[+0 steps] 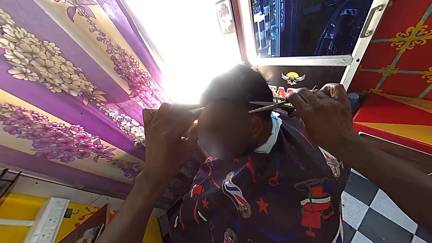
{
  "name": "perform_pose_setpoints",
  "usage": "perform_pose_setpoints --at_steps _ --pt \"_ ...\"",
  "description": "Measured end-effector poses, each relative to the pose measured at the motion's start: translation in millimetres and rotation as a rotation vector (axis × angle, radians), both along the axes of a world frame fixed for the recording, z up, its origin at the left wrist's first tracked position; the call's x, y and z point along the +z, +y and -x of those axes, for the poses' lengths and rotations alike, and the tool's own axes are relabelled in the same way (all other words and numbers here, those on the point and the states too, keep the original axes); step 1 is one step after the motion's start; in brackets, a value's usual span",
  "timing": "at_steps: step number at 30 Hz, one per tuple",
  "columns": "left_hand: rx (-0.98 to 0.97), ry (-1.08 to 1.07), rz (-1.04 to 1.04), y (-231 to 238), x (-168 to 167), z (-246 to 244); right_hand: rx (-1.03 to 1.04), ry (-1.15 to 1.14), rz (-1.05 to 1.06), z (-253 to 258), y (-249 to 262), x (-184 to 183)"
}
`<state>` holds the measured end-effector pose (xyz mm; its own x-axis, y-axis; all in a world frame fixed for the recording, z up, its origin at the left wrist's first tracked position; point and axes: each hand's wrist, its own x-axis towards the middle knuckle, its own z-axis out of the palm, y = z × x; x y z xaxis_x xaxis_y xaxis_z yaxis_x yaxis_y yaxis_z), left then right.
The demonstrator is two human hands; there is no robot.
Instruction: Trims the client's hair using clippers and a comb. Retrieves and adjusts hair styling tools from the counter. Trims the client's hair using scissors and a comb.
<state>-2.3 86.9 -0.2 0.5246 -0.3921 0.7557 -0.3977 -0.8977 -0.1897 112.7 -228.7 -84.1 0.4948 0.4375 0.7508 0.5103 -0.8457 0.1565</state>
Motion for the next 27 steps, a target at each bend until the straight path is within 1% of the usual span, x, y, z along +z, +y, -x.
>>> perform_pose_setpoints --at_steps 4,8,13,18,22,24,27 --pt "-0.007 -0.026 -0.011 1.1 -1.4 -1.4 0.0 -0.022 0.029 2.7 5.0 1.3" --pt "-0.006 -0.029 -0.015 0.9 -1.6 -1.9 0.021 -0.032 0.015 4.2 6.7 1.2" --pt "-0.013 -0.028 -0.01 1.2 -1.2 -2.1 -0.021 -0.018 0.016 6.0 7.9 2.8" --pt "-0.019 -0.032 -0.016 0.8 -0.9 -2.0 0.011 -0.052 0.016 7.4 9.5 1.1" --pt "-0.019 -0.03 -0.023 0.9 -0.8 -1.5 -0.011 -0.05 0.023 7.7 10.8 0.2" --pt "-0.037 -0.047 0.011 -0.3 -1.8 -1.2 0.021 -0.05 -0.018 7.6 10.7 0.4" --pt "-0.063 -0.088 0.132 -2.4 -2.5 1.2 0.09 0.036 -0.17 7.0 7.8 -0.6"
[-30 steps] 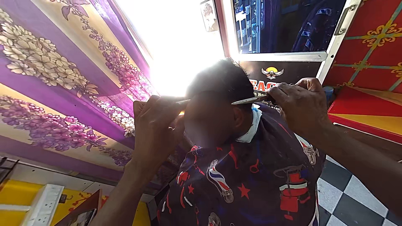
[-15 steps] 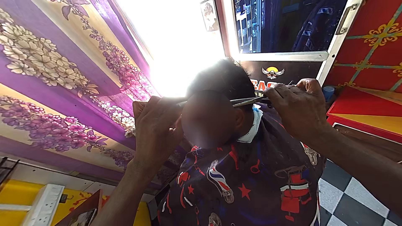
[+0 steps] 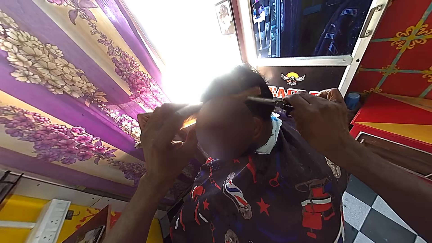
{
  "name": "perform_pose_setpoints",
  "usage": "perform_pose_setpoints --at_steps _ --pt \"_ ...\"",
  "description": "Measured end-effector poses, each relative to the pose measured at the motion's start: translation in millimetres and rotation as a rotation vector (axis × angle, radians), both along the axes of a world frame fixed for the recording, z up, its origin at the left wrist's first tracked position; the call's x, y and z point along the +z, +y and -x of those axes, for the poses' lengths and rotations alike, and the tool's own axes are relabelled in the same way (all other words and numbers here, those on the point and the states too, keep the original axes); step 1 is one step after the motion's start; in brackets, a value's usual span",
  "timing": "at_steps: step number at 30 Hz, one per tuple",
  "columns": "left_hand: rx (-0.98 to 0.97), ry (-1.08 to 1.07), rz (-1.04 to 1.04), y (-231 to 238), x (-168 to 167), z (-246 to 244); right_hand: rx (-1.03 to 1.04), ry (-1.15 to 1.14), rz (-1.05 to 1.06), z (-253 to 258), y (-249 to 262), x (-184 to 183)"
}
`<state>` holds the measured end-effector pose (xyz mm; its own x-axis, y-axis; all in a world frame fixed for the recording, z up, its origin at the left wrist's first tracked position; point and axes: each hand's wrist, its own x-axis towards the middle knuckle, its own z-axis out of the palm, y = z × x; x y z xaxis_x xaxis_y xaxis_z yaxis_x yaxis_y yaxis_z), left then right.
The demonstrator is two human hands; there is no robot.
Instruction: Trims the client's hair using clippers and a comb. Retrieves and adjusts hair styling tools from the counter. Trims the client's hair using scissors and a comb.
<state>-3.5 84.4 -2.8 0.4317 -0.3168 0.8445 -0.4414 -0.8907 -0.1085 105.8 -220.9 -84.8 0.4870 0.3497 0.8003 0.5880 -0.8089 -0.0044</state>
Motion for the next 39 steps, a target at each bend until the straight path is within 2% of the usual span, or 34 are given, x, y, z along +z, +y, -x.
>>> perform_pose_setpoints --at_steps 3,10,13,16,21,25,31,39 --pt "0.018 0.065 0.032 0.9 1.8 3.7 0.04 0.086 -0.101 -2.1 -5.8 -5.0" --pt "0.093 0.191 -0.212 -3.8 0.5 7.6 0.043 0.108 -0.127 -6.4 -13.6 -16.6" --pt "0.037 0.157 -0.19 4.2 14.0 12.7 0.04 0.125 -0.15 -6.4 -16.1 -18.4" --pt "0.089 0.194 -0.205 12.6 28.9 14.4 0.021 0.13 -0.146 -8.4 -18.1 -22.9" --pt "0.133 0.27 -0.268 4.7 22.7 8.7 0.039 0.151 -0.124 -10.3 -17.3 -23.2" --pt "0.156 0.314 -0.196 2.5 22.7 6.2 0.03 0.128 -0.081 -11.3 -15.3 -21.0" --pt "0.148 0.272 -0.15 -1.1 24.2 3.1 0.021 0.063 -0.019 -12.5 -12.4 -17.8" --pt "0.082 0.103 -0.142 -1.0 17.3 -4.9 -0.079 -0.004 0.081 -8.0 -1.4 -13.0"
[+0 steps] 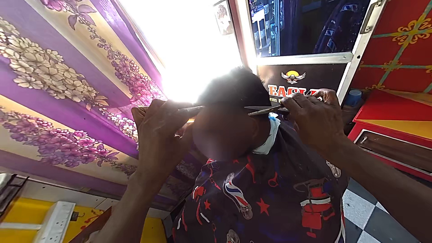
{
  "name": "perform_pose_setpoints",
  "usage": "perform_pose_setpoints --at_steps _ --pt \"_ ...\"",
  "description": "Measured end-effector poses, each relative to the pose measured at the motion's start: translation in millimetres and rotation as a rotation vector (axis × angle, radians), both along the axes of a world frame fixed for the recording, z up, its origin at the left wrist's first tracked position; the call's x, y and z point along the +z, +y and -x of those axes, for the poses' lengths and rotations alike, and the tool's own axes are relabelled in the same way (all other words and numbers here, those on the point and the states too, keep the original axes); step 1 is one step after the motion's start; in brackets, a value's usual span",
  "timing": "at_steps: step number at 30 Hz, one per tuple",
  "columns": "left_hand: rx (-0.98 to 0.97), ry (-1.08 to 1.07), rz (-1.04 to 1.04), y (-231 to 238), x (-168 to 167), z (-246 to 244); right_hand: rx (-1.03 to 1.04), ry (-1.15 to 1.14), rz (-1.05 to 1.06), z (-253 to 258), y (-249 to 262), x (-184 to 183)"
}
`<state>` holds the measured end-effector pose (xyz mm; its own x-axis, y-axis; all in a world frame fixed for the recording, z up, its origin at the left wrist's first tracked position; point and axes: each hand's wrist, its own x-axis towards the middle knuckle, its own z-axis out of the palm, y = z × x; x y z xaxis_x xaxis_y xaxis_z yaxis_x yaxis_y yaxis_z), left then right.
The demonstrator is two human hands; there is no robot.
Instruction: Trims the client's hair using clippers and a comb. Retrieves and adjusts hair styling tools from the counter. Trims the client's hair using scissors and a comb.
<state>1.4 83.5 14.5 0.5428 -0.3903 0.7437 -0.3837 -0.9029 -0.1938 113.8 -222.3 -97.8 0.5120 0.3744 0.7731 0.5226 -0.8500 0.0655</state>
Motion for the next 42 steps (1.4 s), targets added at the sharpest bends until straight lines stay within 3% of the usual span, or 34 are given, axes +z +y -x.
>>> perform_pose_setpoints --at_steps 24,31,39,42 --pt "-0.016 -0.046 -0.038 -1.0 -1.7 -0.1 -0.026 -0.062 0.034 7.1 10.1 4.5" --pt "-0.054 -0.068 0.139 -1.3 -3.9 4.4 0.134 0.121 -0.225 4.8 2.8 -4.7" --pt "0.008 0.098 -0.118 -7.7 -5.6 4.4 0.109 0.13 -0.26 -3.0 -10.7 -21.7" --pt "-0.06 0.063 -0.089 -5.0 5.0 8.7 0.123 0.134 -0.279 -3.4 -15.0 -26.8"
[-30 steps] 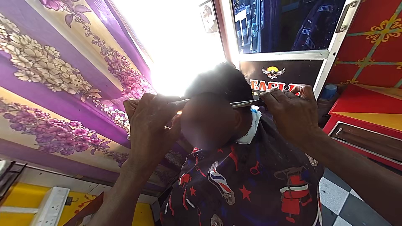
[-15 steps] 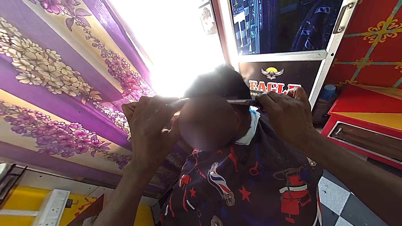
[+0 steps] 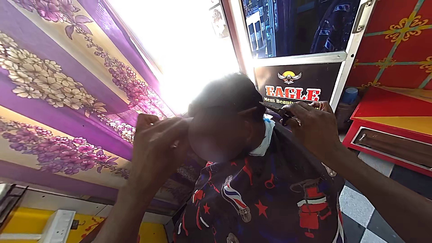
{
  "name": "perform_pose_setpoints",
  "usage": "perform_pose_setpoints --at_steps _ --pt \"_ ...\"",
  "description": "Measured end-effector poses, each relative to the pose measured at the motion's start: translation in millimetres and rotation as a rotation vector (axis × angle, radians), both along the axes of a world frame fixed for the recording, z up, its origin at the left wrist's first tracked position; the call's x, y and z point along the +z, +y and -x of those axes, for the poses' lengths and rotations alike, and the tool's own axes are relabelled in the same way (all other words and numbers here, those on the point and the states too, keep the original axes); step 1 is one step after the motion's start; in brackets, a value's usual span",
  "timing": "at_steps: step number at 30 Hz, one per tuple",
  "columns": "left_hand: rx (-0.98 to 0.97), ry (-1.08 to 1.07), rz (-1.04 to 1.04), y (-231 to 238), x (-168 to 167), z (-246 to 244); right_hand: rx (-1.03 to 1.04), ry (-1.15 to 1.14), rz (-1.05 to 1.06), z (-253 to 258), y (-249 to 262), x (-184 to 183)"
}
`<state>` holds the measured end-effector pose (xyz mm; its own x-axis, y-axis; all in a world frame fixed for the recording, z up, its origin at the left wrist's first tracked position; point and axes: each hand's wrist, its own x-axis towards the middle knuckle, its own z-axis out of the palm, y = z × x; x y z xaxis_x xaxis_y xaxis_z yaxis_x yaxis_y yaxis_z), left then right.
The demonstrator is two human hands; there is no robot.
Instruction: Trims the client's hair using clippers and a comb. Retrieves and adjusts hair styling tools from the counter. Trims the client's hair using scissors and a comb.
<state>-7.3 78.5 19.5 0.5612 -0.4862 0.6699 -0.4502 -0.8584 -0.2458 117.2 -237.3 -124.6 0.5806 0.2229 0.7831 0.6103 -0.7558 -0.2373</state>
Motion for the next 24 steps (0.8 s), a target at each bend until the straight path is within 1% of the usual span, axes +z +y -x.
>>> perform_pose_setpoints --at_steps 2,4,9,18,24 --pt "0.035 -0.017 0.003 4.4 12.3 3.2 0.006 0.027 -0.016 0.3 -3.2 -3.2" --pt "0.082 0.009 -0.051 5.1 17.8 2.4 0.013 0.059 -0.017 1.2 -4.8 -5.1" --pt "0.111 0.077 -0.18 -5.3 13.0 0.4 0.026 0.05 -0.011 -1.3 -3.1 -6.4" --pt "0.221 0.137 -0.116 -20.3 24.7 2.9 0.032 0.067 0.005 -5.7 2.4 -5.4" --pt "0.198 0.136 -0.151 -27.3 35.8 -1.3 0.016 0.035 0.025 -7.8 5.3 -6.3"
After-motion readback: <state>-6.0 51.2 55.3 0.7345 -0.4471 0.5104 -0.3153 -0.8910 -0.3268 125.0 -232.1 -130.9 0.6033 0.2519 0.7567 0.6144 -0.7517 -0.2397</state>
